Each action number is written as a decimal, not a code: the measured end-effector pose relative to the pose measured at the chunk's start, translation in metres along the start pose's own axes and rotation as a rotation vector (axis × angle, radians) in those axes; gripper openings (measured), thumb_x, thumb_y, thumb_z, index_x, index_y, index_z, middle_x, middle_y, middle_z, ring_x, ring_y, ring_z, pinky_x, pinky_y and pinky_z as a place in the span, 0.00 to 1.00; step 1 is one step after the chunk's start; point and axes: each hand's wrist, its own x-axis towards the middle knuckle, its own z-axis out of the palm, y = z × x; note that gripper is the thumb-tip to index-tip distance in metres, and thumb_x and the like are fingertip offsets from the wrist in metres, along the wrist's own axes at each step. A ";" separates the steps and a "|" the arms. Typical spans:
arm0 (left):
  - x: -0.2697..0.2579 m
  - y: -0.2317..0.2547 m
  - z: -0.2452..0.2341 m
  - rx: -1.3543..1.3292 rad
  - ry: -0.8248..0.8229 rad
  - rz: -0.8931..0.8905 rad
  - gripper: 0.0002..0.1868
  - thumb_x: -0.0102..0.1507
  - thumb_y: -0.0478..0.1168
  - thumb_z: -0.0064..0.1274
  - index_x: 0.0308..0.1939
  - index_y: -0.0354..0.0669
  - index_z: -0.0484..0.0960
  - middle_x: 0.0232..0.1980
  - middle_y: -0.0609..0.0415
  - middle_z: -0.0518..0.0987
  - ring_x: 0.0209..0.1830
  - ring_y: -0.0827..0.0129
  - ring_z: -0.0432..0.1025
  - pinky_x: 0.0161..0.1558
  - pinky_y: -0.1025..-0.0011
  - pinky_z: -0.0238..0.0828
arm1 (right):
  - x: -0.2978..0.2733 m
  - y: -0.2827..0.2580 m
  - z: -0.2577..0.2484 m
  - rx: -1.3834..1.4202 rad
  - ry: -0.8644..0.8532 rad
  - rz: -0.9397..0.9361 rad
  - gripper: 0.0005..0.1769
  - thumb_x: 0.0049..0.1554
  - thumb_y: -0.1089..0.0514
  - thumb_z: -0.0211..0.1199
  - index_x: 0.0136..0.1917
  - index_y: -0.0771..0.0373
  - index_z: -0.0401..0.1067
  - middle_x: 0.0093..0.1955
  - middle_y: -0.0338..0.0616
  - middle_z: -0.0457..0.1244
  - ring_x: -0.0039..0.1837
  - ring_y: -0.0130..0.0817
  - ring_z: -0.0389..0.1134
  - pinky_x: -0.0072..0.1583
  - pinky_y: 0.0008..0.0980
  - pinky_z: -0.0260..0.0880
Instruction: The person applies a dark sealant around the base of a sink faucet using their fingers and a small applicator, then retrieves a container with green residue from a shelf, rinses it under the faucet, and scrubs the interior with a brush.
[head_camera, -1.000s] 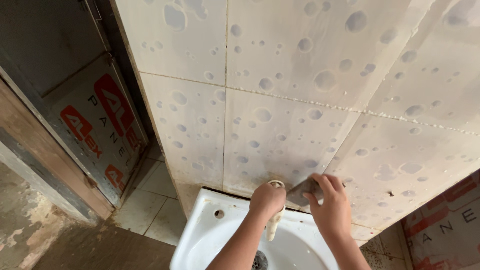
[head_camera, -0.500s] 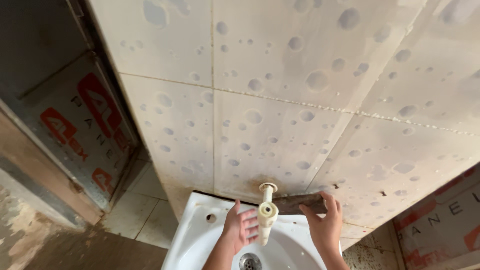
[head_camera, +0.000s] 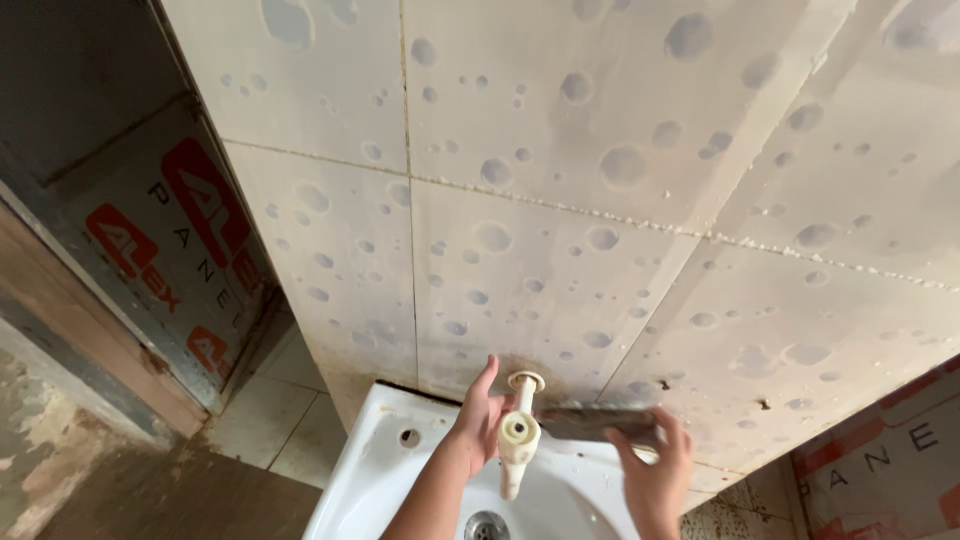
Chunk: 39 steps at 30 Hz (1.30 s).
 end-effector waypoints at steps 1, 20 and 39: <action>0.001 -0.002 0.001 0.014 0.056 -0.003 0.63 0.57 0.87 0.24 0.70 0.36 0.74 0.73 0.34 0.69 0.74 0.49 0.64 0.75 0.50 0.48 | -0.004 -0.007 0.008 -0.040 0.001 0.000 0.36 0.46 0.57 0.77 0.66 0.60 0.67 0.63 0.52 0.58 0.58 0.42 0.68 0.63 0.38 0.71; -0.028 -0.021 -0.073 0.258 0.398 0.041 0.36 0.65 0.56 0.43 0.76 0.49 0.62 0.72 0.59 0.73 0.61 0.70 0.74 0.61 0.66 0.67 | -0.057 -0.009 0.117 0.120 0.080 0.086 0.27 0.53 0.63 0.67 0.67 0.63 0.73 0.63 0.51 0.57 0.61 0.36 0.68 0.56 0.31 0.76; -0.033 0.011 -0.082 0.790 0.621 0.418 0.13 0.57 0.43 0.62 0.41 0.38 0.84 0.33 0.48 0.83 0.33 0.61 0.76 0.39 0.64 0.70 | -0.070 0.071 0.171 0.186 0.066 0.254 0.38 0.49 0.62 0.71 0.70 0.67 0.62 0.50 0.50 0.69 0.48 0.35 0.70 0.48 0.35 0.71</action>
